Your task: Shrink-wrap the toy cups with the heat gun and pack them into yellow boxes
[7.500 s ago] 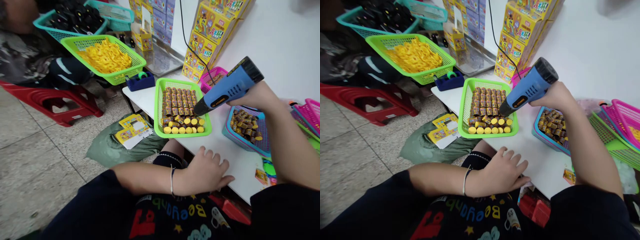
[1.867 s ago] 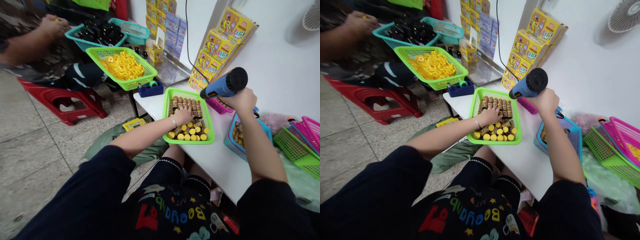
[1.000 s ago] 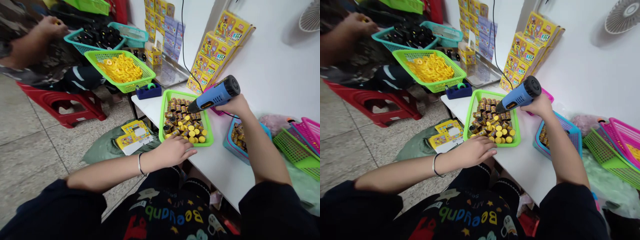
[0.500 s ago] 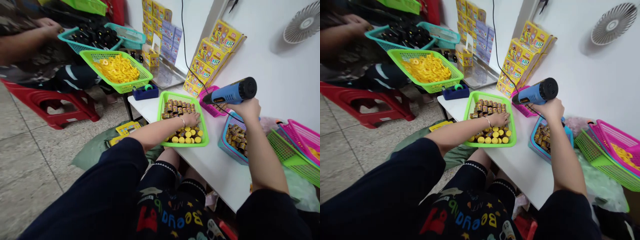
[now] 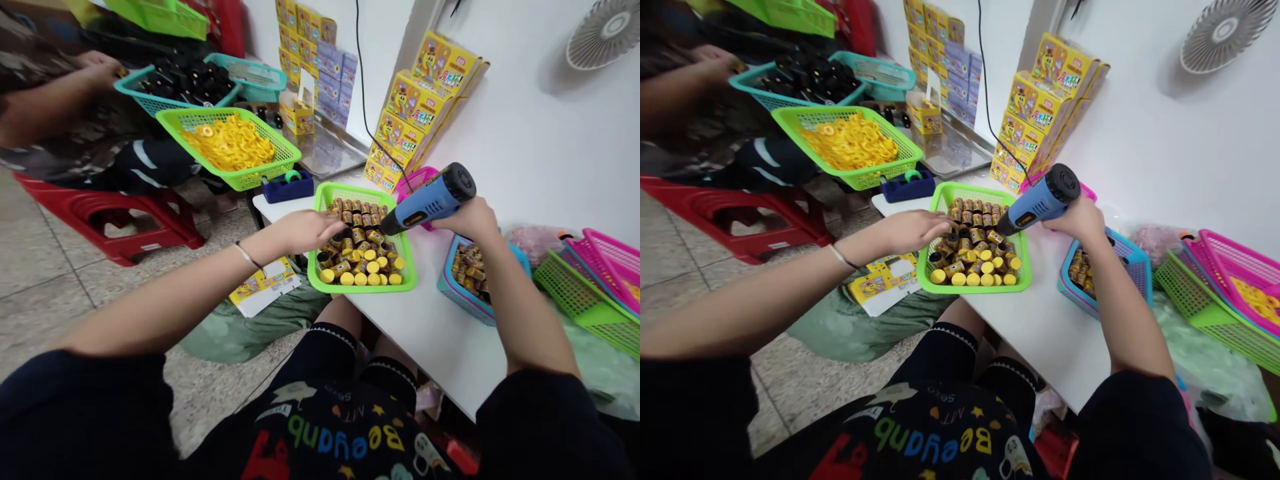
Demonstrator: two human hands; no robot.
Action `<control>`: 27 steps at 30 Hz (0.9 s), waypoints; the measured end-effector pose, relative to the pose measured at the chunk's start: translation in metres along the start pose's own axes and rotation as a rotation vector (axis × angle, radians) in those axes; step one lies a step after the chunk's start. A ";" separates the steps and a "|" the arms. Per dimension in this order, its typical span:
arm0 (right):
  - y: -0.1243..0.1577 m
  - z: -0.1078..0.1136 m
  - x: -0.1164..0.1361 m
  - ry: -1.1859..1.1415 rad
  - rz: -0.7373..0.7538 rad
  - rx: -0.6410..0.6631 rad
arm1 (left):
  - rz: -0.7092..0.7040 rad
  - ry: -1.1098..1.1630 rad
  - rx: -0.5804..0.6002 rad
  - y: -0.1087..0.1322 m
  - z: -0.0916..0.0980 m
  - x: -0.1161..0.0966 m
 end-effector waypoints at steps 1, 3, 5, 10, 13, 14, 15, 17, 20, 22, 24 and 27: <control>-0.001 -0.001 0.003 0.004 0.009 -0.001 | 0.028 0.019 -0.041 0.010 0.010 -0.002; -0.004 -0.004 0.004 -0.009 0.022 -0.014 | 0.082 0.065 -0.128 0.027 0.027 -0.005; -0.006 -0.006 0.004 -0.066 0.075 -0.017 | 0.122 0.108 -0.205 0.041 0.040 -0.007; -0.008 -0.001 0.002 -0.123 0.162 -0.005 | 0.182 0.186 -0.263 0.054 0.047 -0.003; -0.003 0.010 0.004 0.048 0.080 0.003 | 0.202 0.247 -0.302 0.048 0.043 -0.003; -0.001 0.013 0.005 0.097 0.066 0.010 | 0.199 0.271 -0.316 0.044 0.041 -0.003; 0.000 0.015 0.006 0.136 0.057 0.020 | 0.194 0.290 -0.324 0.039 0.038 -0.003; 0.003 0.018 0.007 0.193 0.038 0.036 | 0.185 0.299 -0.313 0.024 0.032 -0.002; 0.005 0.017 0.007 0.222 -0.006 0.028 | 0.201 0.229 -0.200 -0.008 0.018 0.005; 0.003 0.015 0.006 0.199 -0.035 0.012 | 0.222 0.125 -0.082 -0.034 0.005 0.012; 0.001 0.013 0.007 0.166 -0.070 -0.025 | 0.232 0.023 0.014 -0.059 -0.010 0.017; -0.004 0.014 0.013 0.133 -0.132 -0.085 | 0.240 -0.046 0.074 -0.089 -0.029 0.018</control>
Point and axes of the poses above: each hand's wrist, its own y-axis away from the middle knuckle, its own z-axis out of the back of the hand, x = y × z, the point moved 1 cm from there along -y, towards the middle knuckle, and after that the axes turned 13 degrees about y, right-handed, at the moved point
